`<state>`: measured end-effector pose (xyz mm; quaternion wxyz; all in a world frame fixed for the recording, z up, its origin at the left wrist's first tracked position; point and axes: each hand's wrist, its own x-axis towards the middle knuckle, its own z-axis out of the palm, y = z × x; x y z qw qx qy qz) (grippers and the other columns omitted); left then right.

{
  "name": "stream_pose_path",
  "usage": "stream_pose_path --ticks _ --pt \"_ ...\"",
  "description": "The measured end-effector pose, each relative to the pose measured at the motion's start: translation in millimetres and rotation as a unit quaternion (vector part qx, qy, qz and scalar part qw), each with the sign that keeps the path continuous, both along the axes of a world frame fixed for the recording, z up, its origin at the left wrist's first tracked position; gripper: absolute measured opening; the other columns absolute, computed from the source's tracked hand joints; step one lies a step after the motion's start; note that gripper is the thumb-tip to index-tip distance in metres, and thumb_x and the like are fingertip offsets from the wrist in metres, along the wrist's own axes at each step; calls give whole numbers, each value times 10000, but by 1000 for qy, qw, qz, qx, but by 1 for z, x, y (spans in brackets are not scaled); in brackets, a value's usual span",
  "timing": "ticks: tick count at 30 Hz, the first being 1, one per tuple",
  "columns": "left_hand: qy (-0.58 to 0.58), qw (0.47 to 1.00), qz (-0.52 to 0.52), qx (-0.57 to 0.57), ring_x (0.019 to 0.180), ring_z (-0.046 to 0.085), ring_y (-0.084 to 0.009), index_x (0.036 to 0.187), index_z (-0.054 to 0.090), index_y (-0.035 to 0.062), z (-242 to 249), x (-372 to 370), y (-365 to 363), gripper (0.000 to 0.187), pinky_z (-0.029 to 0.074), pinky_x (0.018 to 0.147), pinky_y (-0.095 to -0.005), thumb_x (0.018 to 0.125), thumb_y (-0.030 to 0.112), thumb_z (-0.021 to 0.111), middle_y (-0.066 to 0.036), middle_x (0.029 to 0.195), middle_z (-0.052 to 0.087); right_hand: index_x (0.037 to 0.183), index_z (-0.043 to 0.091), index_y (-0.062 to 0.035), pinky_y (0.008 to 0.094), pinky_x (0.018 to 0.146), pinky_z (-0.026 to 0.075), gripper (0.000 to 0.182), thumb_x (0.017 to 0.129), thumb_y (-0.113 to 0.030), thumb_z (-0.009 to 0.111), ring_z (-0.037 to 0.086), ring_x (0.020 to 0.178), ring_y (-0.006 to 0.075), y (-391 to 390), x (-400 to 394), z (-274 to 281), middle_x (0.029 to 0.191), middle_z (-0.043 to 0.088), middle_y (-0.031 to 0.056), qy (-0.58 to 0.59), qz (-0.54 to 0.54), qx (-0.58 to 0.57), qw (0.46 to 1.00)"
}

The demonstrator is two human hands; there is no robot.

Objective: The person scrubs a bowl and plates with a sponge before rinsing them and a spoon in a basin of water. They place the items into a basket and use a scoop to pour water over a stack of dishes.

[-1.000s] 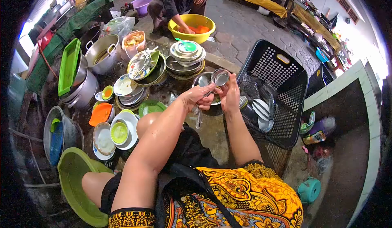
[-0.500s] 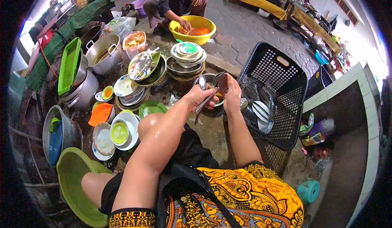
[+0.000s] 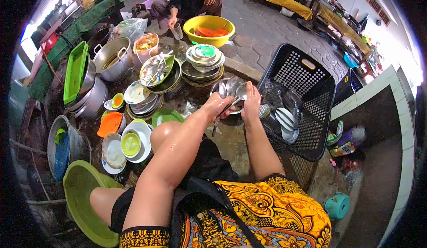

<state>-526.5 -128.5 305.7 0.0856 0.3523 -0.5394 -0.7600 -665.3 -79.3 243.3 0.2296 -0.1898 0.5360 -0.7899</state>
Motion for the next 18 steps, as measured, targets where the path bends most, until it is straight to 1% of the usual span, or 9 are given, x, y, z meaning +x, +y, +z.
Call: stream_pose_path --ticks 1,3,7,9,12,13,14,16,18 --pt "-1 1000 0 0 422 465 -67 820 545 73 0 1 0 183 332 345 -205 850 253 548 -19 647 584 925 552 16 255 626 424 239 732 -79 655 531 716 130 4 6 7 835 592 66 -1 0 0 1000" --pt "26 1000 6 3 418 452 -60 801 535 79 -1 2 0 185 316 337 -206 853 256 543 -7 622 564 929 557 -1 262 623 429 233 739 -96 652 533 714 118 12 22 29 829 596 52 25 94 24 995" --pt "7 999 -26 -24 413 438 -57 788 518 82 -4 -2 -1 189 318 339 -206 863 256 527 4 601 539 873 571 -7 259 625 426 184 746 -111 653 529 687 118 3 0 10 815 593 36 -7 71 37 997" --pt "23 999 -31 9 406 425 -54 773 503 94 -10 -4 -1 193 324 346 -201 864 263 524 14 583 518 851 579 -4 265 639 421 208 784 -191 641 524 708 119 -2 -7 1 814 591 32 -17 46 36 998" --pt "10 997 -53 -49 405 446 -95 781 510 69 -22 -5 -4 212 348 354 -242 871 261 499 -15 568 515 963 558 -32 292 667 429 339 875 -354 506 511 783 137 2 -9 2 869 583 40 -155 144 7 977" --pt "-6 992 -78 -94 406 455 -122 793 519 42 -18 -5 -5 226 356 359 -265 877 249 480 -35 560 513 934 558 -72 371 619 484 270 863 -330 519 585 747 199 0 -2 3 849 609 70 -175 140 -27 974" --pt "-6 991 -94 -98 404 463 -130 821 514 44 -17 -5 -6 223 365 354 -273 883 251 461 -43 556 515 940 554 -61 359 657 479 222 847 -263 550 581 776 198 7 8 25 865 611 72 -192 204 -58 958" --pt "-25 984 -118 -133 402 478 -133 871 507 52 -16 -4 -2 219 375 340 -283 892 256 432 -53 548 516 909 569 -41 328 683 476 132 793 -95 602 592 798 196 7 2 13 884 623 93 -155 217 -36 963" --pt "-65 973 -107 -194 433 510 -172 891 515 51 -11 -5 5 236 403 380 -307 894 271 429 -82 579 537 846 586 -46 318 675 480 83 794 -107 609 599 723 196 2 -4 -5 792 624 87 -132 153 -22 979"
